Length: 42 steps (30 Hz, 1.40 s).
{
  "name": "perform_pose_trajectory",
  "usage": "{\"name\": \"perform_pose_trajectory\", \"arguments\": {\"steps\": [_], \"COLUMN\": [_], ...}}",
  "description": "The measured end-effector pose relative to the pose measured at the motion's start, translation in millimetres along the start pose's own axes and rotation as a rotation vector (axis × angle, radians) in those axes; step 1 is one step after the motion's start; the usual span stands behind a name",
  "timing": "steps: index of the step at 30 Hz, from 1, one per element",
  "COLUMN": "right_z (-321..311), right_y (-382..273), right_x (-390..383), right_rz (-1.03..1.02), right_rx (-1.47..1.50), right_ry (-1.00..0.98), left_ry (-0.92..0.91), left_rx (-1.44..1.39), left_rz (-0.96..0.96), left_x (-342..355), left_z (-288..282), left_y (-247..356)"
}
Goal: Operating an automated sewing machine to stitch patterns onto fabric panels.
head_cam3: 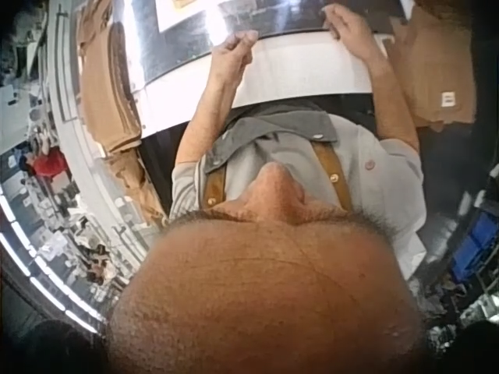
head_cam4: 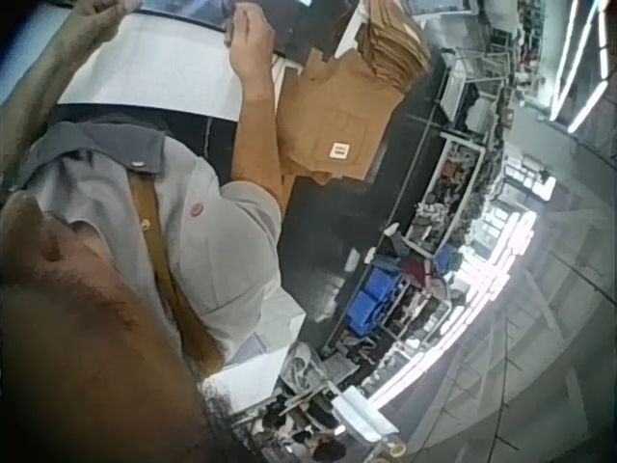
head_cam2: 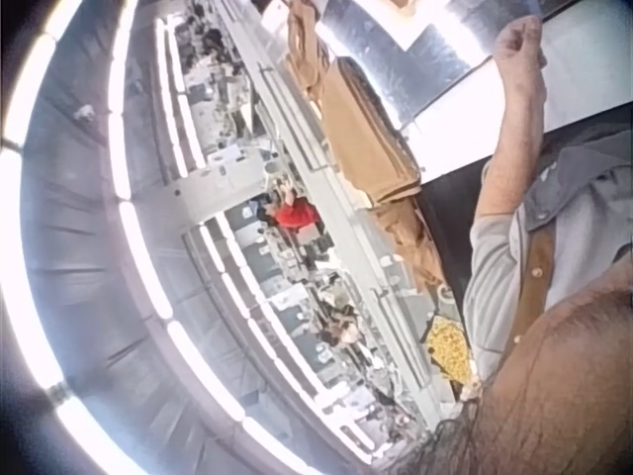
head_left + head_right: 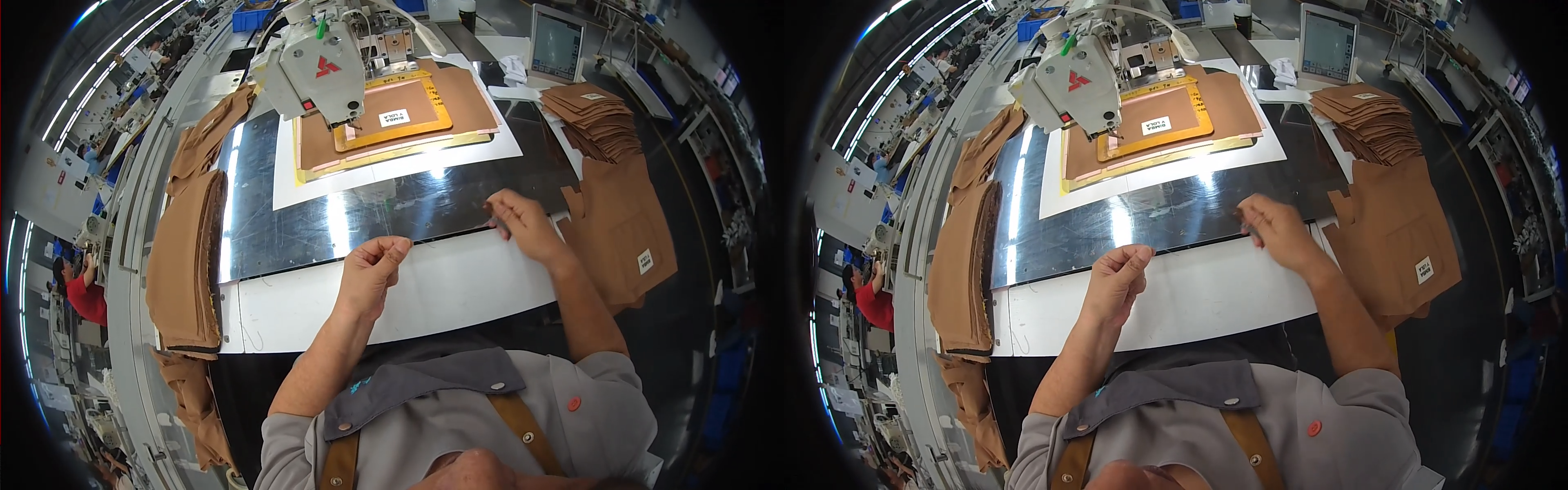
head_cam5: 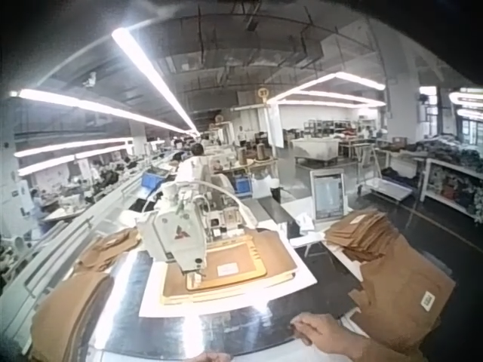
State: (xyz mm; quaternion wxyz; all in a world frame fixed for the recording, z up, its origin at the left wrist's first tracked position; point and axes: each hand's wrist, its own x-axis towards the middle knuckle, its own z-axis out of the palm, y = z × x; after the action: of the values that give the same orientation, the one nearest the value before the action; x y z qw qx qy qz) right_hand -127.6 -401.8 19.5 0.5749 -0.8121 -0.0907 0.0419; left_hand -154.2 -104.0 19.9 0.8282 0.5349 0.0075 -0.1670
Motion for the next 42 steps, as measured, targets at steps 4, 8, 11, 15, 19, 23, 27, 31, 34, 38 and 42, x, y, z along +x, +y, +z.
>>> {"name": "perform_pose_trajectory", "arguments": {"steps": [4, 8, 11, 15, 19, 23, 27, 31, 34, 38, 42], "right_z": [57.3, 85.1, 93.4, 98.3, 106.1, 105.9, 108.1, 109.2, 104.5, 97.1, 92.5], "right_y": [-12.1, -11.5, -15.5, -22.7, -24.9, -25.5, -27.2, -15.8, -19.9, -23.9, -35.3], "right_x": [-13.9, -12.3, -8.4, -5.0, -5.7, -8.9, -5.5, 2.4, 2.0, 5.3, 4.1], "right_rz": [-0.081, -0.029, -0.054, -0.010, -0.150, -0.167, -0.167, -0.222, -0.236, -0.325, -0.369], "right_rx": [0.247, 0.397, 0.472, 0.648, 0.604, 0.548, 0.523, 0.442, 0.370, 0.160, 0.075], "right_ry": [-0.198, -0.227, -0.206, -0.205, -0.117, -0.062, 0.069, 0.127, 0.133, 0.159, 0.126], "left_ry": [0.095, 0.088, 0.114, 0.113, 0.161, 0.167, 0.121, 0.131, 0.113, 0.060, 0.082], "left_rx": [0.015, -0.059, -0.051, -0.044, 0.058, 0.048, 0.007, 0.068, 0.119, 0.124, 0.236], "left_rz": [0.013, -0.009, 0.018, 0.022, 0.041, 0.055, 0.044, 0.058, 0.053, 0.018, 0.033], "left_x": [2.4, 0.1, -2.0, -3.5, -5.5, -4.6, -5.0, -1.5, 0.2, 3.1, 8.6], "left_z": [5.0, 7.3, 9.8, 11.0, 19.4, 19.4, 19.7, 15.1, 13.3, 12.3, -2.4], "left_y": [3.8, 3.2, 2.2, 0.2, 0.1, -3.4, -6.1, -11.2, -9.3, -1.8, -15.3]}}
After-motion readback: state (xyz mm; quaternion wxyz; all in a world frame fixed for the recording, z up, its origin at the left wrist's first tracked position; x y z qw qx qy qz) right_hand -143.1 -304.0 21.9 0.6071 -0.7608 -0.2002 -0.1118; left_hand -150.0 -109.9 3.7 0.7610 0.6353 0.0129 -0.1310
